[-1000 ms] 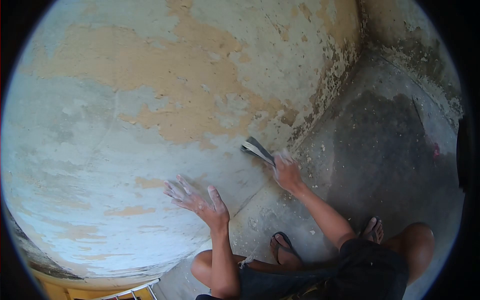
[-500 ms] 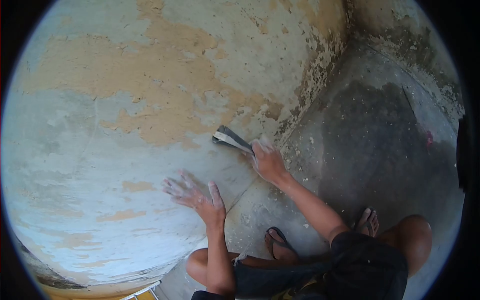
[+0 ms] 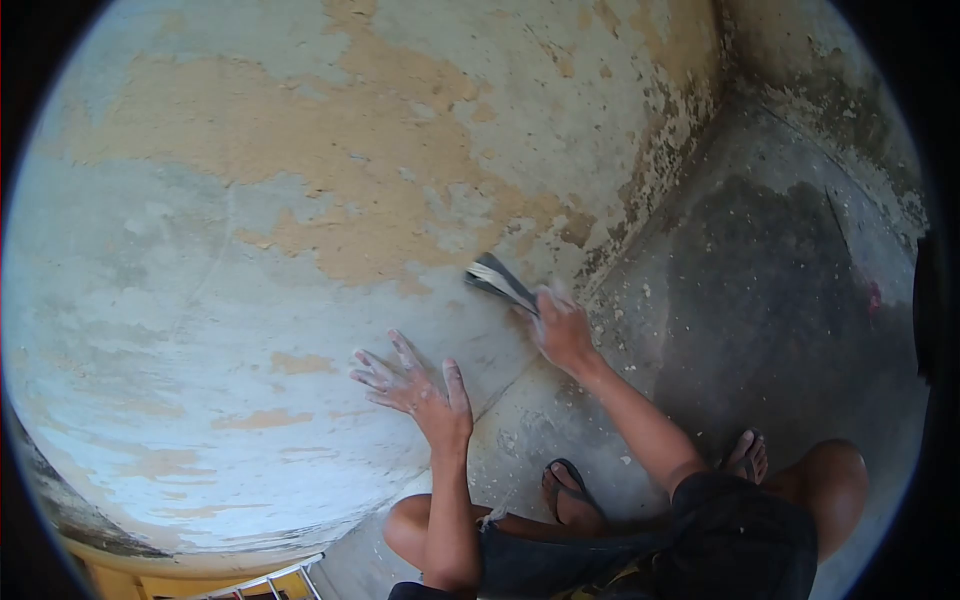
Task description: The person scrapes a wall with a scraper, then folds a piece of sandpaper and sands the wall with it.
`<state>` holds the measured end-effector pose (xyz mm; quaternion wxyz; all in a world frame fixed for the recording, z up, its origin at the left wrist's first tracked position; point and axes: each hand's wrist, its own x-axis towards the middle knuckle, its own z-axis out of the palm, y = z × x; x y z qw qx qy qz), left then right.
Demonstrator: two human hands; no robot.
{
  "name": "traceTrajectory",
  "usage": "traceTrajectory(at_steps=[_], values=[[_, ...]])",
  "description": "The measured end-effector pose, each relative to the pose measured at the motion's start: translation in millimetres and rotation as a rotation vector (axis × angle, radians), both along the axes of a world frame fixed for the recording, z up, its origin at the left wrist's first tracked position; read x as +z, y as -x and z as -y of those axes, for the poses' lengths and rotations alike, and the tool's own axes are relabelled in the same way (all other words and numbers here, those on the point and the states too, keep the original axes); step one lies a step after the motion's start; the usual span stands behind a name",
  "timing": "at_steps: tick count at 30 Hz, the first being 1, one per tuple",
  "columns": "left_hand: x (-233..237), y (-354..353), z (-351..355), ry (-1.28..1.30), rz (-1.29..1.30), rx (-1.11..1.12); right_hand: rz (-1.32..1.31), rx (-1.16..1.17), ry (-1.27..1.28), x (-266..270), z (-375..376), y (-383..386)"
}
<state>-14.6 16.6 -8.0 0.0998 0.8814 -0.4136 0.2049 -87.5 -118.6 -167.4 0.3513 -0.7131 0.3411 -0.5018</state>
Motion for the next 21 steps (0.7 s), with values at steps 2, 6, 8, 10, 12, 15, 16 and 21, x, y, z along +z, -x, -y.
traceTrajectory(at_steps=[2, 6, 8, 10, 12, 15, 16, 21], values=[[3.9, -0.1, 0.1, 0.033, -0.007, -0.011, -0.010, 0.016, 0.009, -11.7, -3.9, 7.9], [4.8, 0.5, -2.8, 0.049, -0.023, -0.029, -0.015, 0.034, 0.022, 15.7, -4.0, 4.0], [-0.5, 0.1, -3.2, 0.037, -0.014, -0.040, 0.015, 0.047, 0.053, 49.6, 4.2, 9.6], [1.6, -0.6, -4.2, 0.039, 0.014, -0.059, 0.063, 0.051, 0.098, 51.8, 3.6, 7.9], [2.6, -0.4, -2.9, 0.056, 0.001, -0.035, 0.001, 0.044, 0.055, 21.3, -0.7, 4.6], [3.1, -3.4, -4.1, 0.093, 0.024, -0.047, -0.002, 0.072, -0.031, 19.9, -7.8, 7.8], [3.0, -2.8, -2.7, 0.080, 0.018, -0.044, -0.007, 0.075, -0.044, 37.3, -4.3, 9.7], [1.8, 1.5, -4.1, 0.052, -0.027, -0.081, 0.047, 0.084, 0.136, 102.2, 10.2, 19.0]])
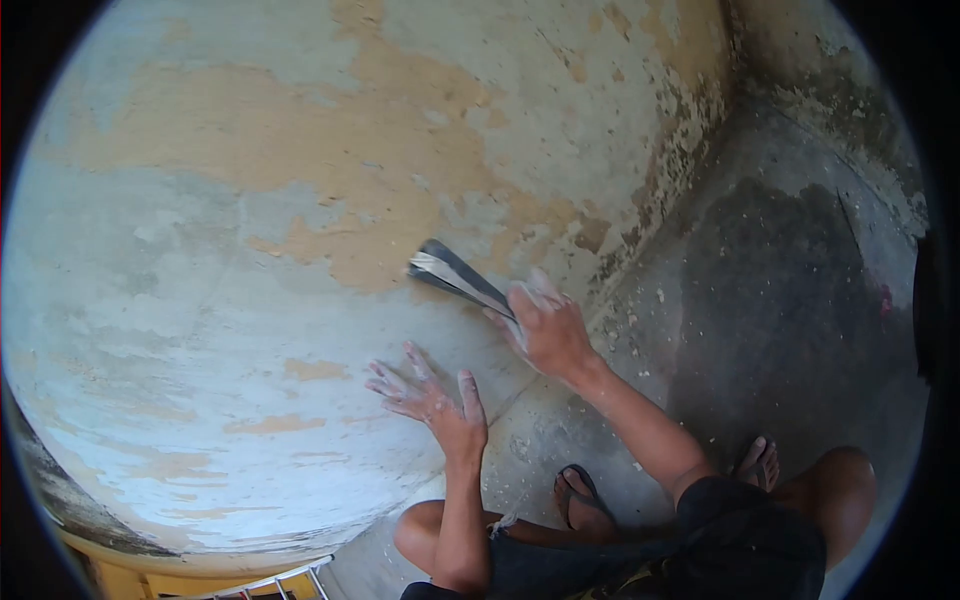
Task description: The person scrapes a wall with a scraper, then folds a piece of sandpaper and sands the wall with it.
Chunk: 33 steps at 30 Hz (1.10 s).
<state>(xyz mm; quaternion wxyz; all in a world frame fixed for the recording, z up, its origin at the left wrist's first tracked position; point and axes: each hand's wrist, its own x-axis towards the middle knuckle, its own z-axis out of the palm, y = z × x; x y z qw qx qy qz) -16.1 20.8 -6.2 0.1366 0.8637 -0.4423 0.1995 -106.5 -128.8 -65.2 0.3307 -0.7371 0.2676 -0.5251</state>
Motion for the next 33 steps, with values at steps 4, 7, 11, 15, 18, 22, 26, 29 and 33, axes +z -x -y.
traceTrajectory(at_steps=[4, 7, 11, 15, 18, 22, 26, 29, 33], values=[[6.5, 1.6, 3.4, 0.035, 0.041, 0.040, 0.057, -0.028, 0.009, -37.3, -0.6, -7.8], [7.2, 5.9, -1.9, 0.067, 0.019, 0.021, -0.007, 0.027, -0.065, -19.5, -3.8, -3.7], [1.8, 2.9, -5.0, 0.052, -0.004, -0.034, 0.032, 0.008, 0.014, 13.4, 2.2, -4.8], [12.4, 4.8, 0.7, 0.088, -0.006, 0.005, -0.086, 0.043, -0.070, -19.1, -5.7, -1.1], [10.0, 3.0, -1.8, 0.103, 0.010, -0.024, -0.062, 0.036, -0.026, -15.2, -4.1, -6.5], [7.2, 4.0, -5.4, 0.047, -0.054, -0.027, 0.030, 0.094, 0.005, 32.4, 9.3, -0.1], [12.2, 4.9, -1.6, 0.093, -0.026, -0.003, -0.026, 0.079, -0.077, -13.2, 1.6, 7.0], [13.6, 4.1, 1.1, 0.118, -0.014, -0.025, -0.044, 0.038, -0.118, -14.6, 6.3, -1.8], [5.8, 8.8, -0.2, 0.043, -0.045, -0.067, 0.006, 0.020, -0.046, 25.3, 12.3, -0.1]])
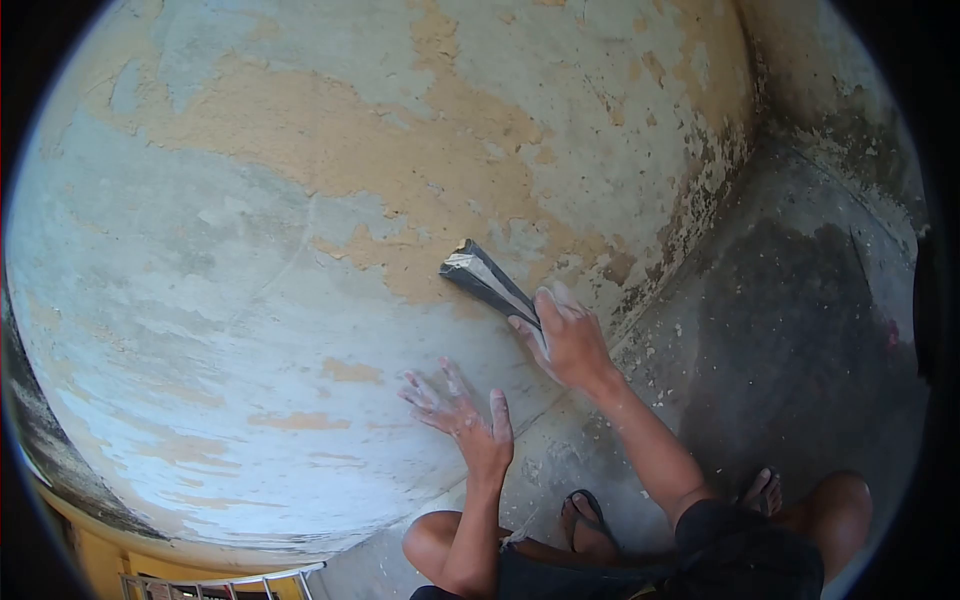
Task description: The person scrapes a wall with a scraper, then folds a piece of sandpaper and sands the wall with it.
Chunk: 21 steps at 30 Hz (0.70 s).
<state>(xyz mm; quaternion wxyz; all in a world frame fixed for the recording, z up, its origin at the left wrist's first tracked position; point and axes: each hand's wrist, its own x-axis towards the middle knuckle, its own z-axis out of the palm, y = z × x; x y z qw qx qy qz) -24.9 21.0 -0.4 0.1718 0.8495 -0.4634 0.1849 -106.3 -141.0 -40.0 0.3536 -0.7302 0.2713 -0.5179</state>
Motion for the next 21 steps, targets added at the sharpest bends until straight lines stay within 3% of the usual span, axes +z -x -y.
traceTrajectory(at_steps=[6, 12, 16, 21], values=[[5.9, 0.5, 5.1, 0.047, -0.001, 0.064, -0.074, 0.015, -0.076, -23.1, -0.3, 7.5], [-0.7, 0.0, 4.0, -0.010, -0.013, 0.010, -0.060, 0.070, 0.031, 20.5, 6.6, 18.6], [6.6, -1.2, 8.5, 0.026, -0.001, 0.066, -0.141, 0.038, -0.010, 0.2, 6.0, 18.1], [3.9, 6.7, 2.3, 0.010, -0.016, -0.024, 0.040, 0.003, 0.095, 34.2, 12.0, -11.8]])
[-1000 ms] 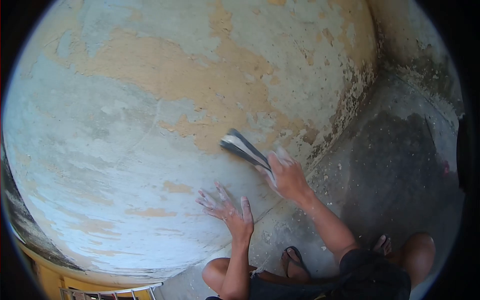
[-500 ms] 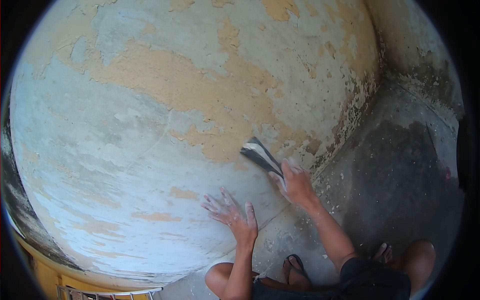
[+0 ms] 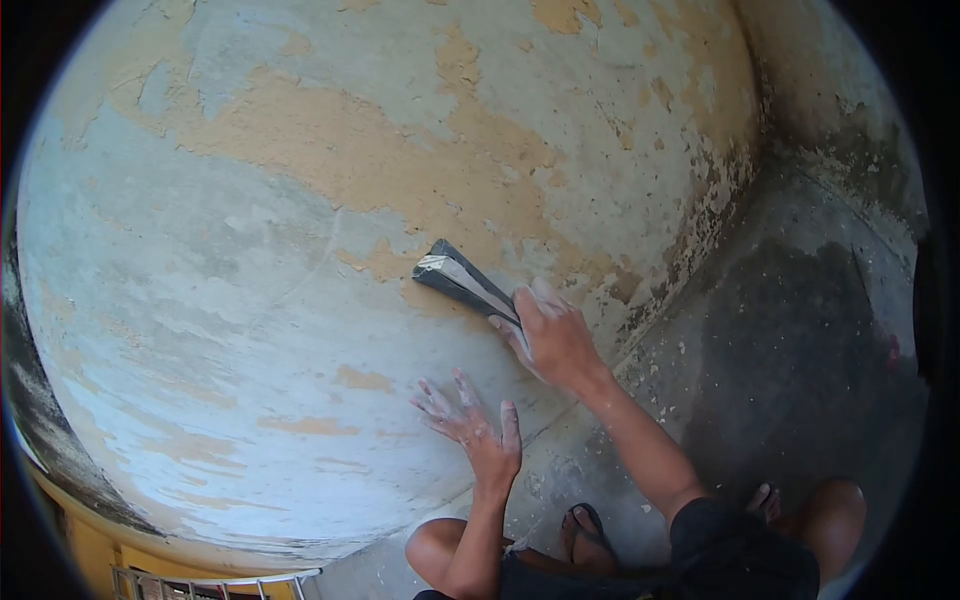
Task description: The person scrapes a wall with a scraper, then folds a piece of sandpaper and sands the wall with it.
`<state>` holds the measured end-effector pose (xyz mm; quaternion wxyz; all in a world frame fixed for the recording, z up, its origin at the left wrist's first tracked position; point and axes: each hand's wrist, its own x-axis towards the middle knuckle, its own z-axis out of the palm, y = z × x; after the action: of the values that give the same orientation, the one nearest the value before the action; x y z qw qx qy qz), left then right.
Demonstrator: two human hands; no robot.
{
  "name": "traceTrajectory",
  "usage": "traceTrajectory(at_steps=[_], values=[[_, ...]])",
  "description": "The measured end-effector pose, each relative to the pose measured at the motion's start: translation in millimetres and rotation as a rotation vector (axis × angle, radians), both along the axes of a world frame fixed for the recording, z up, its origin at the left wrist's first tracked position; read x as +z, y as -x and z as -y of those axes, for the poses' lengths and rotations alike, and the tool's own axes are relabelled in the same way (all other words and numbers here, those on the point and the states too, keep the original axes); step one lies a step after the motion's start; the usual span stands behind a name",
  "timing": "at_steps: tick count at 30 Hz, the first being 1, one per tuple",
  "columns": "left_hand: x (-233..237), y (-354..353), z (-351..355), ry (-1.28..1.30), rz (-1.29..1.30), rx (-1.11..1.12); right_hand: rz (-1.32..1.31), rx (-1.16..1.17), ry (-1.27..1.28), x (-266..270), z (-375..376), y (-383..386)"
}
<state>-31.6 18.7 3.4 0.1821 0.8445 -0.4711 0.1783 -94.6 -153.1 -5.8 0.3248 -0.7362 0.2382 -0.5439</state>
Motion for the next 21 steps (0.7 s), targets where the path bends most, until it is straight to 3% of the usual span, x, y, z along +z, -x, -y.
traceTrajectory(at_steps=[6, 12, 18, 21], values=[[4.9, -5.4, 1.2, -0.021, 0.019, 0.109, -0.057, 0.025, -0.126, -35.7, -25.5, -0.2], [-0.5, -5.4, -2.8, -0.044, -0.006, 0.061, -0.032, 0.074, -0.005, 45.0, -3.6, 13.3], [5.1, -5.1, -3.2, -0.003, 0.000, 0.089, -0.043, 0.039, -0.127, -3.0, -17.7, 13.2], [0.1, -4.2, -7.0, -0.042, 0.002, 0.038, -0.072, 0.116, -0.087, 26.4, -5.3, 6.7]])
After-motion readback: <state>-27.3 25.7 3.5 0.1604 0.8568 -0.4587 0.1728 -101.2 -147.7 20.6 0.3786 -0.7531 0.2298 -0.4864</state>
